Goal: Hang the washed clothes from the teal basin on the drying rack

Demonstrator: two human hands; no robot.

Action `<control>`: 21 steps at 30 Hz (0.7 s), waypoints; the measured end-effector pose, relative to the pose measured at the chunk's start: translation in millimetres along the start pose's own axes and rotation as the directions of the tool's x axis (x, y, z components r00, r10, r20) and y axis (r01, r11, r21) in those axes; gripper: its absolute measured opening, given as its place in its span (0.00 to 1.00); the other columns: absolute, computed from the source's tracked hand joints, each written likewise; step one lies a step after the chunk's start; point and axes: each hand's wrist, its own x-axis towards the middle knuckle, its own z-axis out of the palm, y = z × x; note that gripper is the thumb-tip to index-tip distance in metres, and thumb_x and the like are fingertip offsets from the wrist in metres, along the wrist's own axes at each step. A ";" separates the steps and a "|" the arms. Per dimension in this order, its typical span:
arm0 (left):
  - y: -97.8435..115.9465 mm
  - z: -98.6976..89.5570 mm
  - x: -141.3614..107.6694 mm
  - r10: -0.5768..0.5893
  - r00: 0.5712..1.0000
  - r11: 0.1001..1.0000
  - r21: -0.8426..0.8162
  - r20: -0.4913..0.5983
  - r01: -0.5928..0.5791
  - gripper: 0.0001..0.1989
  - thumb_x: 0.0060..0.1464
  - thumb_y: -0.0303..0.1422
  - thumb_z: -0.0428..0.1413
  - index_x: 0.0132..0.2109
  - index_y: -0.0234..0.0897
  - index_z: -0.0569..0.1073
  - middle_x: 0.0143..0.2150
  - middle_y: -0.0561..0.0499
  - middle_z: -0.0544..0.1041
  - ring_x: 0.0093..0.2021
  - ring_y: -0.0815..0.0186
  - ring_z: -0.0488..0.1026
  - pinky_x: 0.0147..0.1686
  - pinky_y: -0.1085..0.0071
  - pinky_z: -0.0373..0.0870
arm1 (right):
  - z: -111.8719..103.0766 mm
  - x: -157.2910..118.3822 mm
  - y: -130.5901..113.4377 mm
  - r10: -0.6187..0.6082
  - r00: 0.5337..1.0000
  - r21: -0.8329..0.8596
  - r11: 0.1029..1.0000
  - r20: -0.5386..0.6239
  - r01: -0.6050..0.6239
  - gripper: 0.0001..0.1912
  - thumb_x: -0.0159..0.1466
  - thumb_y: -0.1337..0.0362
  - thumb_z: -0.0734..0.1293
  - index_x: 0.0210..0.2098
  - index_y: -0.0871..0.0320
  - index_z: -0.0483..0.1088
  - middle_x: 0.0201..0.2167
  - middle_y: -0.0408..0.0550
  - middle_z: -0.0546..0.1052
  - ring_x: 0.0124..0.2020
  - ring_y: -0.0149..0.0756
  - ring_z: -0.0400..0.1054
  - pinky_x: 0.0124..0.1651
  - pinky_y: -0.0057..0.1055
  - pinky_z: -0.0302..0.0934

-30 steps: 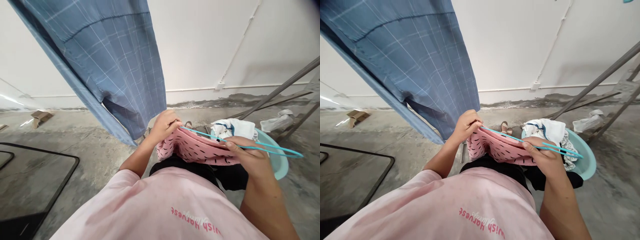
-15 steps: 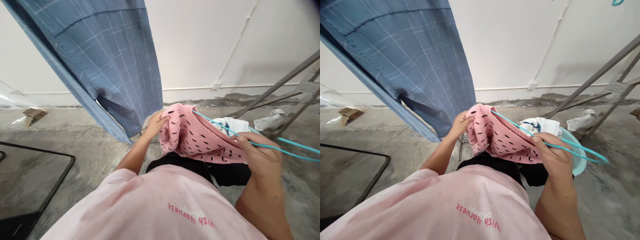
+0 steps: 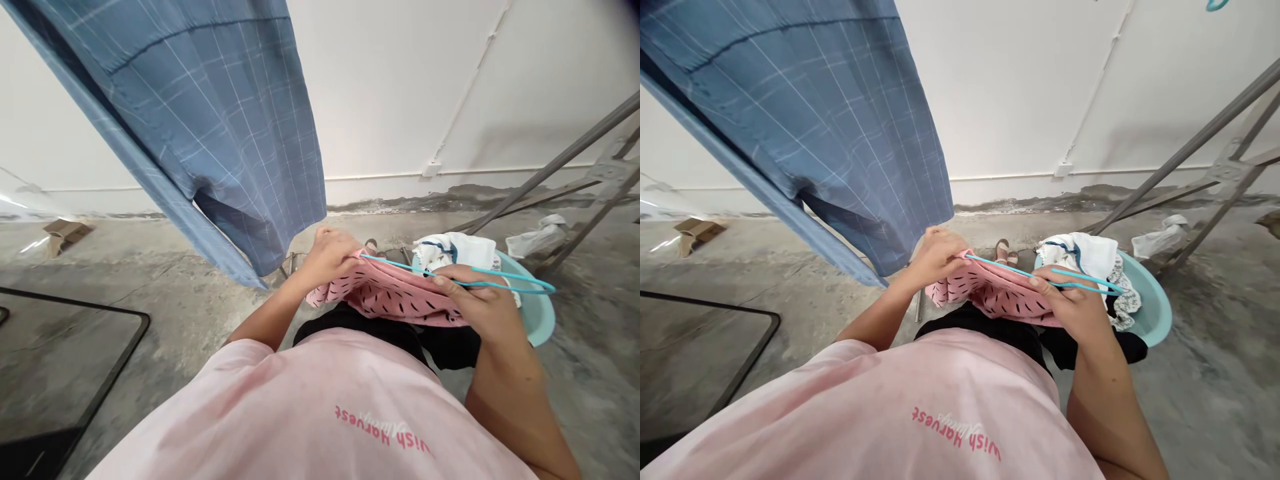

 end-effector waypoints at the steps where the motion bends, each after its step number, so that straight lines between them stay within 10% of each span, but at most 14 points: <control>1: 1.6 2.1 1.8 0.009 1.000 1.000 0.010 0.024 -0.009 0.17 0.62 0.44 0.49 0.49 0.42 0.76 0.42 0.46 0.76 0.44 0.60 0.71 0.45 0.64 0.61 | 1.3 0.1 -2.2 -0.012 1.000 -0.009 1.000 0.007 0.012 0.12 0.60 0.55 0.67 0.27 0.55 0.76 0.27 0.44 0.78 0.31 0.36 0.71 0.38 0.31 0.66; 6: -11.3 -2.2 1.1 -0.021 0.971 0.994 0.099 -0.238 0.045 0.20 0.65 0.43 0.45 0.39 0.40 0.78 0.29 0.49 0.76 0.32 0.64 0.68 0.37 0.67 0.59 | -7.1 3.4 -3.8 -0.102 0.993 -0.036 0.994 -0.065 0.100 0.13 0.64 0.54 0.65 0.36 0.55 0.76 0.37 0.48 0.79 0.40 0.37 0.72 0.44 0.32 0.64; 14: -27.8 -50.9 -19.4 -0.216 0.761 0.963 -0.002 -0.612 0.271 0.18 0.65 0.42 0.48 0.32 0.39 0.75 0.29 0.52 0.76 0.32 0.66 0.69 0.39 0.67 0.62 | -37.5 9.2 11.5 -0.027 0.995 -0.002 1.000 0.101 0.027 0.18 0.65 0.51 0.62 0.30 0.58 0.72 0.29 0.47 0.74 0.32 0.34 0.67 0.37 0.29 0.60; 18: -36.7 -56.8 -13.9 -0.182 0.792 0.980 -0.039 -0.582 0.196 0.16 0.64 0.41 0.49 0.32 0.39 0.74 0.29 0.52 0.75 0.33 0.66 0.69 0.41 0.67 0.62 | -33.0 1.6 0.1 -0.031 0.871 0.231 0.968 0.490 -0.095 0.21 0.57 0.46 0.69 0.28 0.60 0.73 0.24 0.46 0.72 0.26 0.34 0.65 0.28 0.27 0.60; 21: -47.1 -50.9 -3.2 -0.195 0.883 0.981 -0.094 -0.427 0.172 0.14 0.64 0.39 0.48 0.36 0.38 0.74 0.34 0.51 0.75 0.37 0.65 0.71 0.44 0.67 0.63 | -24.6 -12.8 -5.9 -0.050 0.836 0.450 0.860 0.546 -0.242 0.22 0.51 0.45 0.72 0.34 0.58 0.76 0.26 0.49 0.76 0.26 0.39 0.69 0.28 0.31 0.64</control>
